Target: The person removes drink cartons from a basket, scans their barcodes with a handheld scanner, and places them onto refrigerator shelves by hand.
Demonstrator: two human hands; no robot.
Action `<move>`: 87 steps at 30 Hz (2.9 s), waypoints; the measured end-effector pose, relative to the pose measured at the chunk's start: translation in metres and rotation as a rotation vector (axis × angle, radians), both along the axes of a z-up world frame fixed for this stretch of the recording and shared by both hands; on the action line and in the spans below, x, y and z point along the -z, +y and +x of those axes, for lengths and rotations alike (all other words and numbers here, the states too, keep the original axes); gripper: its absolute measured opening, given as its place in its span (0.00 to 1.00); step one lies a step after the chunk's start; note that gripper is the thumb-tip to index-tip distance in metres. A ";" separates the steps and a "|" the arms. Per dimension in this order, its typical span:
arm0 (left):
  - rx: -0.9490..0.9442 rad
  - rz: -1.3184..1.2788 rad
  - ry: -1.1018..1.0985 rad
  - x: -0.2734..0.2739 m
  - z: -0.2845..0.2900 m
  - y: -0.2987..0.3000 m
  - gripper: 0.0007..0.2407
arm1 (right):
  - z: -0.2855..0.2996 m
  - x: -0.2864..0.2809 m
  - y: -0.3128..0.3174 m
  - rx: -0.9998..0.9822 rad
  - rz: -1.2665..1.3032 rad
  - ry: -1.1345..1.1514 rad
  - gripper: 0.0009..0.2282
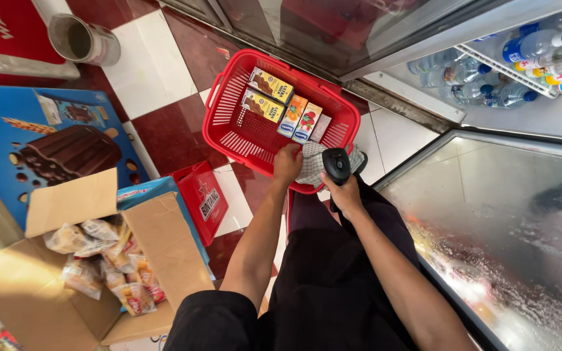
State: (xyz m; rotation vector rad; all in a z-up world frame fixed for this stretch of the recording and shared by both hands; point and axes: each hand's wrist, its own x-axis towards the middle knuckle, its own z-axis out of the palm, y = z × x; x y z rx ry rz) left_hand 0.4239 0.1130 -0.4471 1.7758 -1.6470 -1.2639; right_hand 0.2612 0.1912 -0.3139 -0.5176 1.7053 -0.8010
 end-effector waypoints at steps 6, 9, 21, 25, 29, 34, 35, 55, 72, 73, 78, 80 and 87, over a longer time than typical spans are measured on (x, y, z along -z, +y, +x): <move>-0.408 0.422 0.129 0.045 -0.011 -0.022 0.25 | 0.014 0.011 -0.012 0.074 0.113 -0.072 0.12; -0.636 0.670 0.301 0.061 -0.014 -0.033 0.35 | 0.027 0.022 -0.026 0.148 0.108 -0.176 0.12; -0.960 0.621 0.661 0.120 -0.036 -0.045 0.26 | 0.023 0.047 -0.037 0.137 0.094 -0.221 0.13; -1.081 0.595 0.618 0.125 -0.042 -0.049 0.26 | 0.019 0.048 -0.033 0.139 0.074 -0.213 0.13; -0.979 0.568 0.575 0.128 -0.041 -0.053 0.23 | 0.014 0.051 -0.032 0.151 0.077 -0.223 0.13; -0.992 0.399 0.634 0.090 -0.045 -0.053 0.21 | 0.010 0.039 -0.028 0.159 0.118 -0.255 0.12; -0.939 0.314 0.610 0.075 -0.047 -0.051 0.19 | 0.007 0.034 -0.032 0.156 0.113 -0.258 0.12; 0.040 -0.204 0.678 -0.276 -0.047 0.031 0.20 | -0.048 -0.143 -0.044 0.730 -0.323 -0.254 0.07; 0.709 0.031 0.571 -0.391 -0.151 -0.007 0.22 | -0.123 -0.219 0.040 0.699 -0.731 -0.140 0.17; 0.731 0.033 0.574 -0.392 -0.154 -0.004 0.22 | -0.125 -0.219 0.043 0.732 -0.766 -0.121 0.17; 0.782 -0.001 0.600 -0.404 -0.165 0.005 0.20 | -0.132 -0.228 0.051 0.771 -0.747 -0.079 0.16; 0.773 0.014 0.658 -0.413 -0.165 0.006 0.25 | -0.132 -0.235 0.053 0.774 -0.747 -0.056 0.16; 0.977 -0.151 0.701 -0.435 -0.161 0.000 0.24 | -0.129 -0.250 0.050 0.775 -0.702 -0.040 0.15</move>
